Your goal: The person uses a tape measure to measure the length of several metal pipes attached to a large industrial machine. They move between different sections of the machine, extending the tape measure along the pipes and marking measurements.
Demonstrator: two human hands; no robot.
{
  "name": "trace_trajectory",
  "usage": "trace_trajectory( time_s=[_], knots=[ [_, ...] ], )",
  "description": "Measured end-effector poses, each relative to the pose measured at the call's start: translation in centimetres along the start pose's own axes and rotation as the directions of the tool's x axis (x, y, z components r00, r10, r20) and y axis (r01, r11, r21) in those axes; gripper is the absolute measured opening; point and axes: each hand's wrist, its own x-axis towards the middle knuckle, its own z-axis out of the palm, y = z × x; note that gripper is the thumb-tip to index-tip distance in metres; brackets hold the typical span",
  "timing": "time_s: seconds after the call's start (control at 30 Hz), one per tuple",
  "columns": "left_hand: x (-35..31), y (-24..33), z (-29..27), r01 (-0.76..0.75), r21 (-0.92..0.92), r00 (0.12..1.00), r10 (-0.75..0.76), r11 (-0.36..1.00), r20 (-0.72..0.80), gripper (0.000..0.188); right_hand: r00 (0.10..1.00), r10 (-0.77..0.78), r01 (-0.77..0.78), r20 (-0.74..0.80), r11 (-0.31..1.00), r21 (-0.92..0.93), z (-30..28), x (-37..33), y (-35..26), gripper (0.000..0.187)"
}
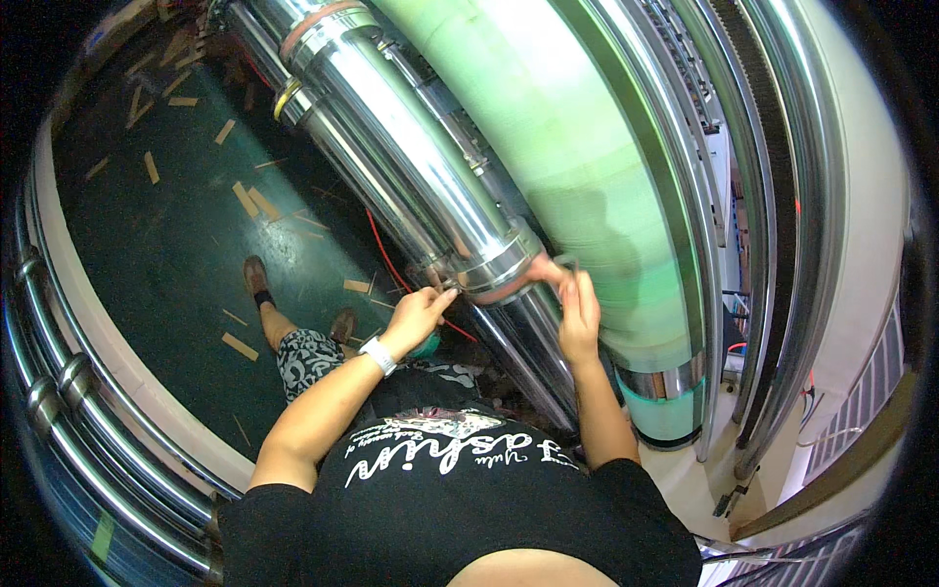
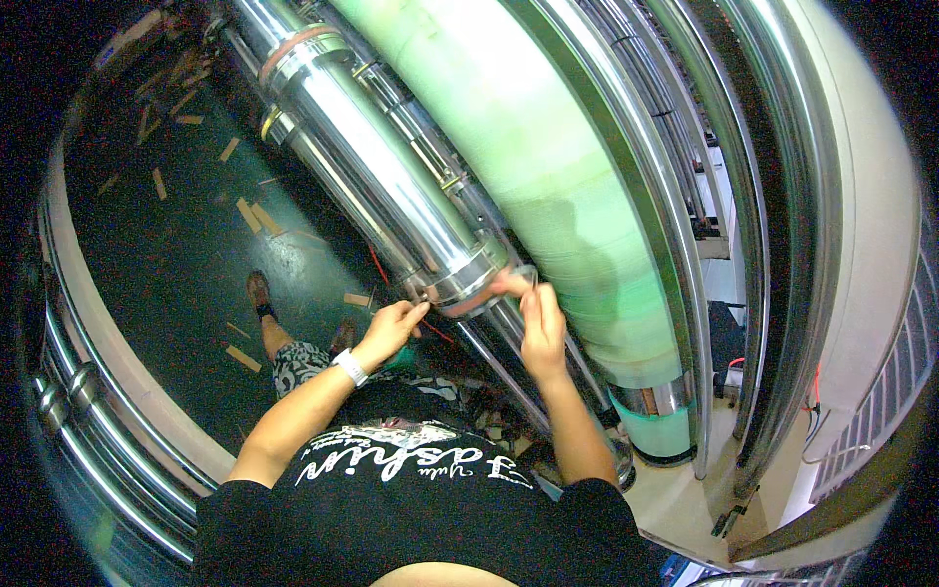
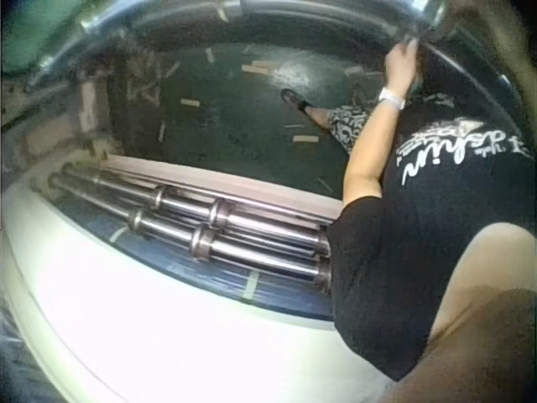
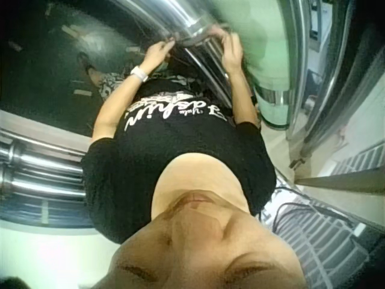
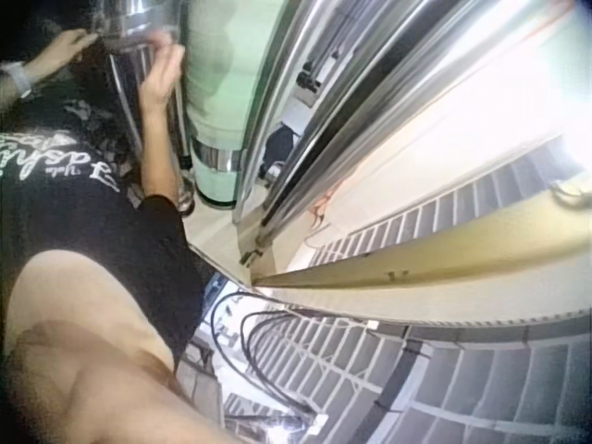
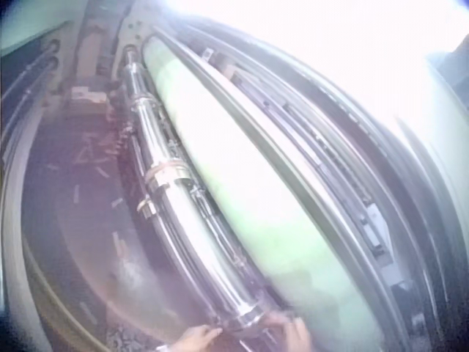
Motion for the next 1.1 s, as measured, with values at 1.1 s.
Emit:
trace_trajectory(
  time_s=[1.1],
  knots=[
    [2.2,-0.1,-5.3,-0.104,-0.482,0.992,0.059,0.870,-0.107,0.037,0.812,0.545,-0.490,0.209,0.831,-0.265,-2.9,4.8,11.8,0.017]
  ],
)
